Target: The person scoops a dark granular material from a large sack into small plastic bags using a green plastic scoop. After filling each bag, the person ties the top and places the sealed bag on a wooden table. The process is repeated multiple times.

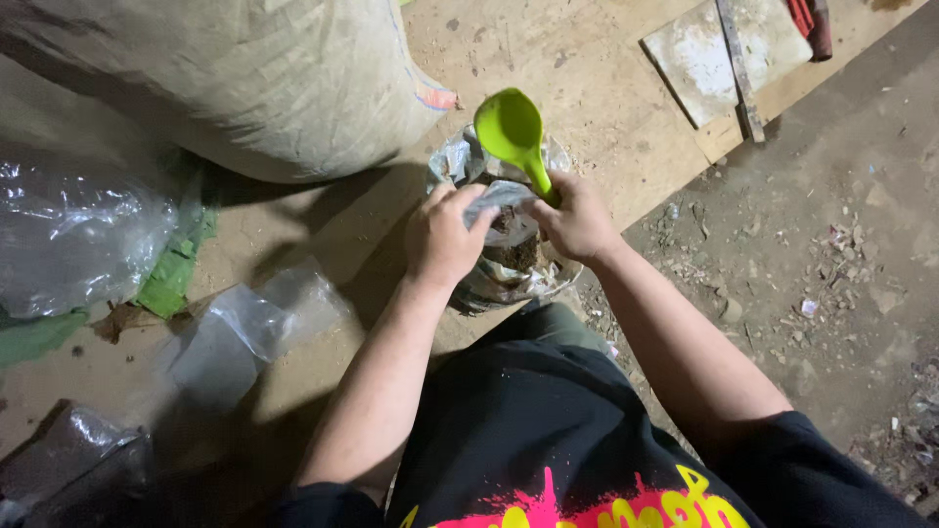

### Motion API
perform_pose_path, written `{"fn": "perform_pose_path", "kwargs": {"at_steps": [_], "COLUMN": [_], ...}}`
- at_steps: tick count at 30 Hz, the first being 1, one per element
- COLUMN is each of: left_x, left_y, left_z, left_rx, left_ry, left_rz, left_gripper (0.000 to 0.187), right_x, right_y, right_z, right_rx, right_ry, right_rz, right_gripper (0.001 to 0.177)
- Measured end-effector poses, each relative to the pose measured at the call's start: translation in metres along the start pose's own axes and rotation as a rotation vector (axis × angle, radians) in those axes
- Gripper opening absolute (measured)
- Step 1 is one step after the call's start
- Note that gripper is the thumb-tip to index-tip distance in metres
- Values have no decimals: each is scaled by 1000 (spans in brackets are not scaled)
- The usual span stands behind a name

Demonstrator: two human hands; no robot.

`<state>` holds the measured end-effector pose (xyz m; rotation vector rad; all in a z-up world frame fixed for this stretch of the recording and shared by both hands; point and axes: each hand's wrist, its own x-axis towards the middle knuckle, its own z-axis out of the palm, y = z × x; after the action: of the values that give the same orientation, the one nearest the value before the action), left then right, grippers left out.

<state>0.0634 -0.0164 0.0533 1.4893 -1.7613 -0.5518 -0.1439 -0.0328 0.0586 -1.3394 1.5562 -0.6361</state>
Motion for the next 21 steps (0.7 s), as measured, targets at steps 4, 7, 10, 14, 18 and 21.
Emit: {"fn": "perform_pose_path", "kwargs": {"at_steps": [4,7,10,14,18,21], "left_x": [5,-1,-10,-31,-52,-64], "left_y": [6,10,14,26,37,42], "left_z": [2,6,11,22,43,54], "left_rx": [12,63,127,269,370,432], "left_ry": [-15,-35,-133,-177,-17,54], "left_rz": [-75,-131,-263,-380,-321,-348], "left_gripper": [13,12,14,14,12,9], "right_x": [-3,2,15,39,54,70], "right_y": [-8,-4,8,23,36,42], "right_z": [-3,-10,-25,-38,-16,22], "right_rx": [-207,-352,-402,-817,-1158,-1222], "right_ry": [60,38,-61,-519,-713,-701], "right_rz": [-91,-108,-75,82,-16,-173], "right_gripper": [20,25,23,30,38,44]}}
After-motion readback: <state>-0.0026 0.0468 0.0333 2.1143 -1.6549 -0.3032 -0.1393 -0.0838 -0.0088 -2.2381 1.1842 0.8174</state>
